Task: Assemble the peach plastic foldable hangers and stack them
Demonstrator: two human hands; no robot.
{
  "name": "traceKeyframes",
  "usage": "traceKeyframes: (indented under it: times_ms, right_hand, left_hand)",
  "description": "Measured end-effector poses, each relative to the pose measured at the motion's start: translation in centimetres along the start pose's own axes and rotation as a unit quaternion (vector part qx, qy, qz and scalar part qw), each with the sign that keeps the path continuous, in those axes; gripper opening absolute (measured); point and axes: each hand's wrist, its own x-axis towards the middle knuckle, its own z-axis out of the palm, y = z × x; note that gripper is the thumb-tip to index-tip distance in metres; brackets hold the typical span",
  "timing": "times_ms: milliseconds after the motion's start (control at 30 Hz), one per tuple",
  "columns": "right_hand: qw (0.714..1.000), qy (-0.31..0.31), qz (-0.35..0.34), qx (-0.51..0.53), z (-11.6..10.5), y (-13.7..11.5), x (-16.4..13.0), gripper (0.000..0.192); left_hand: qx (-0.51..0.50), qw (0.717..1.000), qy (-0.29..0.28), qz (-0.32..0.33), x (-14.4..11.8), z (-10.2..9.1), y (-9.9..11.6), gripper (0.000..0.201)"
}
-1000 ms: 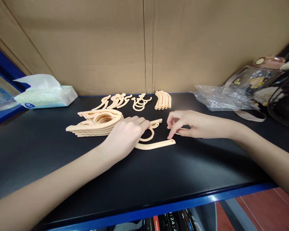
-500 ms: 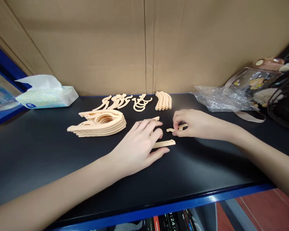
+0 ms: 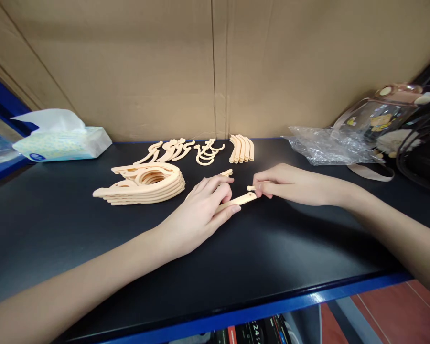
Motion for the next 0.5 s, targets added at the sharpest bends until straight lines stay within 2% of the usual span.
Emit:
traceKeyframes:
  times_ms: [233, 367, 500]
  right_hand:
    - [1.000, -0.017, -0.010, 0.000, 0.09, -0.48, -0.28, 0.033]
    - [0.999, -0.007, -0.025, -0.028, 0.24, -0.85, -0.24, 0.033]
    - [0.995, 0.024, -0.068, -0.073, 0.39, -1.07, -0.25, 0.032]
  left_hand:
    - [-0.022, 1.000, 0.021, -0.001, 0.18, 0.13, -0.29, 0.022]
    - [-0.020, 0.999, 0.028, -0.010, 0.09, 0.16, -0.29, 0.019]
    - [0.005, 1.000, 0.012, 0.008, -0.05, 0.09, -0.39, 0.027]
